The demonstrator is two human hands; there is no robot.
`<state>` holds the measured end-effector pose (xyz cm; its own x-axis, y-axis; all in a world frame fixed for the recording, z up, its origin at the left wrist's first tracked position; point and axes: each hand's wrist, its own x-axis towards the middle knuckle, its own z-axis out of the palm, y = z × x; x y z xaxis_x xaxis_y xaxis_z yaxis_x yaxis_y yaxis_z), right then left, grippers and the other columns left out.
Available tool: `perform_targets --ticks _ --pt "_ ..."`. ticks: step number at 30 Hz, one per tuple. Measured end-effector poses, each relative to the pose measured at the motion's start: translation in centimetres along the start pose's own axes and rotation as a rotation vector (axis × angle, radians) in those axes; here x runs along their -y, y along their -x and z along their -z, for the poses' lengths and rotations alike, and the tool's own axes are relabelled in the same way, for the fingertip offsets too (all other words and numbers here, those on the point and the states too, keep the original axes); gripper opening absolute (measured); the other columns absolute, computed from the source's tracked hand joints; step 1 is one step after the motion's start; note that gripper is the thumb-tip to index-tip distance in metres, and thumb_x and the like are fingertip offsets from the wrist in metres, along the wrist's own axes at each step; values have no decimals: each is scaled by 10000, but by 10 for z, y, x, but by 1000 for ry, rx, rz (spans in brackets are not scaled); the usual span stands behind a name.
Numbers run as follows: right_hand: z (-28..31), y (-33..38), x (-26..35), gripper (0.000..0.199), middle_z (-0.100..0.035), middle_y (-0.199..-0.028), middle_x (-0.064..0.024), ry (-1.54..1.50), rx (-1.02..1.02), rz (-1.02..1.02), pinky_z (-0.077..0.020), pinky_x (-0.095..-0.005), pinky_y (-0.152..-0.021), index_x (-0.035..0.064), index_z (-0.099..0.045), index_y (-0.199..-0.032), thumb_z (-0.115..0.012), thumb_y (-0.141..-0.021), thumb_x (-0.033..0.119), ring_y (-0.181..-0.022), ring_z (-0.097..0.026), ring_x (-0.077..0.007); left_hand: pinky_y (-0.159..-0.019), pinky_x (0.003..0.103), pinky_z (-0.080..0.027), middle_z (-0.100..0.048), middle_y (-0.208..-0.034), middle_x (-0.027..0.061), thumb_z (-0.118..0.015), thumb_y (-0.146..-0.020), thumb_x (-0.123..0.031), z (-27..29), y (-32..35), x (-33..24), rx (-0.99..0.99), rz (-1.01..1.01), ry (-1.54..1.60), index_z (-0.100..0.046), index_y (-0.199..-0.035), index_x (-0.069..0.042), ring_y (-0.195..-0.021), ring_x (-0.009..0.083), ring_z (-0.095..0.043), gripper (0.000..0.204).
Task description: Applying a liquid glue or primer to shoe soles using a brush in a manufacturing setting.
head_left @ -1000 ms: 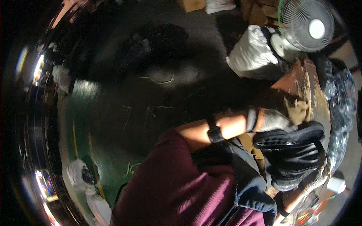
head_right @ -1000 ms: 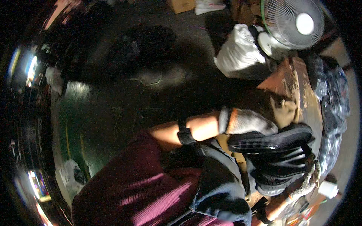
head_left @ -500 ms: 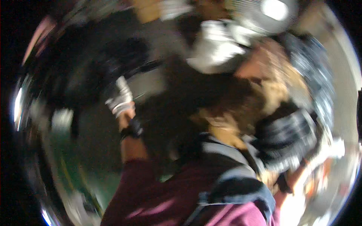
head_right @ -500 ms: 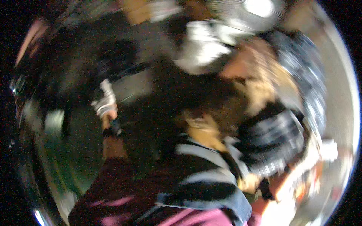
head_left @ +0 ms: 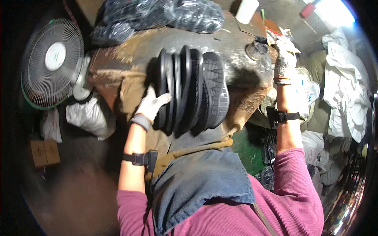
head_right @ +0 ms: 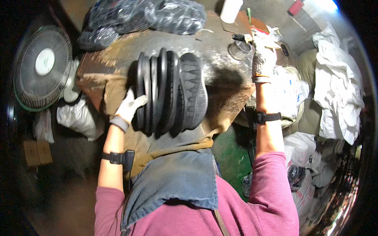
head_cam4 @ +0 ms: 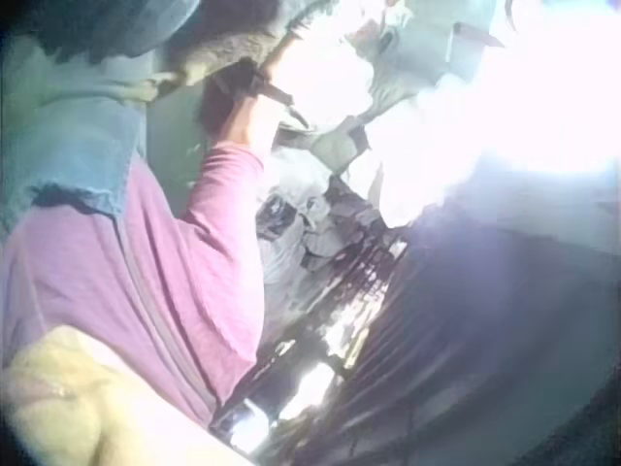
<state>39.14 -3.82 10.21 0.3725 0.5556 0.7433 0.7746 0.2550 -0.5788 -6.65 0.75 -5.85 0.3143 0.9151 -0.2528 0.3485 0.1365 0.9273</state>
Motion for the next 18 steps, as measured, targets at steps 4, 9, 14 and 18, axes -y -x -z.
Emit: perform_targets --ticks 4,9,14,18 --pt "29 -24 -94 240 -700 -1184 -124 871 178 440 -506 -367 -973 91 -715 -1103 -599 -939 224 -1116 -643 -255 -1034 357 -511 -568 -1385 166 -719 -862 -19 -12 -17 -23 177 -25 478 -300 -1550 20 -1191 273 -618 806" --pt "-16 -23 -103 196 -749 -1070 -70 666 322 -195 -524 -388 -909 174 -755 -1045 -641 -921 275 -1026 -691 -254 -1088 356 -456 -500 -1462 175 -795 -805 -18 45 -15 -37 -564 -456 -118 -394 -1515 27 -1257 252 -557 816" --pt "-28 -19 -181 220 -741 -974 -99 940 482 137 -536 -468 -794 189 -733 -1071 -569 -941 256 -951 -709 -307 -966 364 -546 -611 -1324 163 -764 -878 -101 61 -13 -120 -440 -252 513 -443 -1469 1 -1154 265 -643 680" --pt "-20 -19 -205 173 -729 -955 -132 1052 423 155 -535 -435 -792 142 -710 -1001 -562 -929 194 -925 -701 -332 -1128 602 -426 -604 -1361 265 -659 -951 -483 51 -19 -141 326 -107 1444 -503 -1447 10 -1239 419 -609 717"
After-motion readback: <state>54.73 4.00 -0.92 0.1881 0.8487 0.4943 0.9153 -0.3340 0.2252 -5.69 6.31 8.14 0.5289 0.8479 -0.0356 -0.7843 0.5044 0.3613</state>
